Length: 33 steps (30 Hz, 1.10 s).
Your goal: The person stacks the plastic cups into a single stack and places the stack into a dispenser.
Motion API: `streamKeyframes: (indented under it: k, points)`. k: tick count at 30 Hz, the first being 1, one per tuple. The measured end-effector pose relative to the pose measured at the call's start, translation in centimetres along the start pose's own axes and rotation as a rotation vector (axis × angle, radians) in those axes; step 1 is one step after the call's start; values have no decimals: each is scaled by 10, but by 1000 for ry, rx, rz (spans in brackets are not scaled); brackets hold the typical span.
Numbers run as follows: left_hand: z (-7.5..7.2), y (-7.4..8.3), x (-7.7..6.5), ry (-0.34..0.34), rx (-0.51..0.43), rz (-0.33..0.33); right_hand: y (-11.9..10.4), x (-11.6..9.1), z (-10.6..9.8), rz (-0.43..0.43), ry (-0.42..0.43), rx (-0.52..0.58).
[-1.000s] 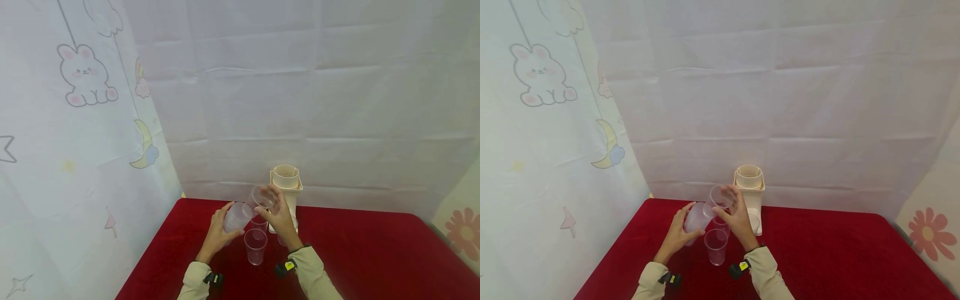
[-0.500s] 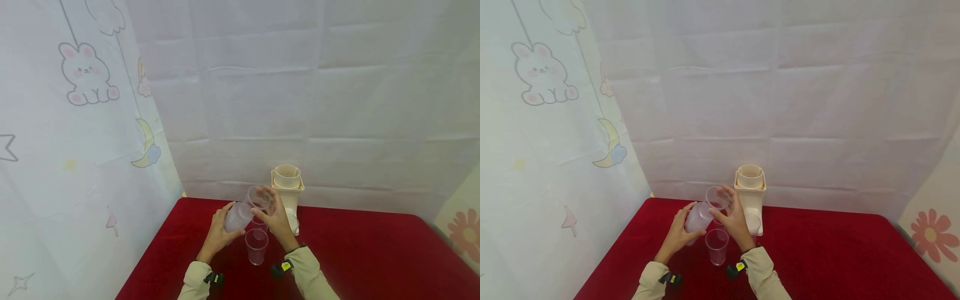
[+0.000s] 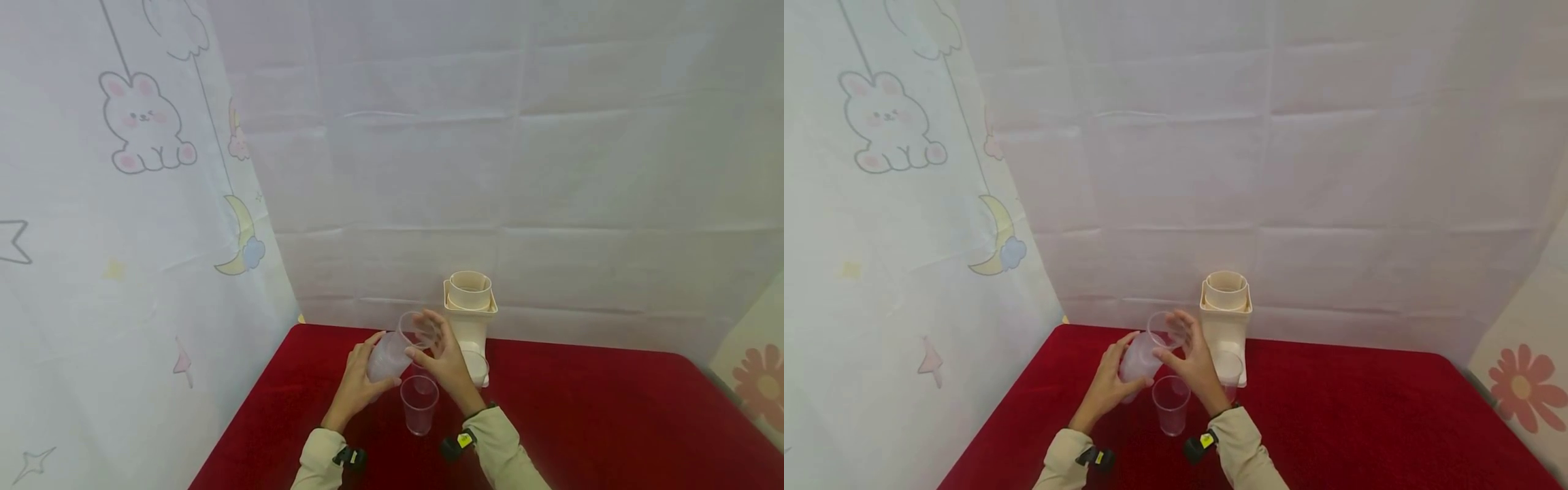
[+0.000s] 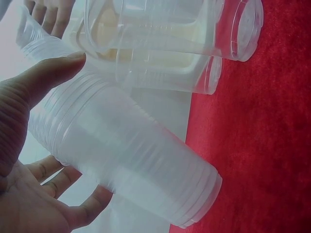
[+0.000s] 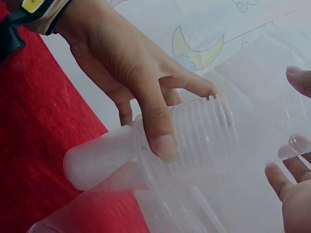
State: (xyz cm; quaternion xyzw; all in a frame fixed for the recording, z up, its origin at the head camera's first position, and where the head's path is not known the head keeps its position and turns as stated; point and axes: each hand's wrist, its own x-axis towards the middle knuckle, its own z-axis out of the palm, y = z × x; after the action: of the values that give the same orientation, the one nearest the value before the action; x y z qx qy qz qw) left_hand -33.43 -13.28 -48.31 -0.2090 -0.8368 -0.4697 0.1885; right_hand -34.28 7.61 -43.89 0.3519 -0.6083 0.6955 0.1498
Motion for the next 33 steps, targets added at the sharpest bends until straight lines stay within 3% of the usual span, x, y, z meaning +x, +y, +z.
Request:
streamKeyframes:
  k: [9, 33]
  points:
    - [0, -2, 0, 7, 20, 13, 1, -4, 3, 30, -1, -93]
    - [-1, 1, -5, -1, 36, 39, 4, -13, 10, 115, -20, -188]
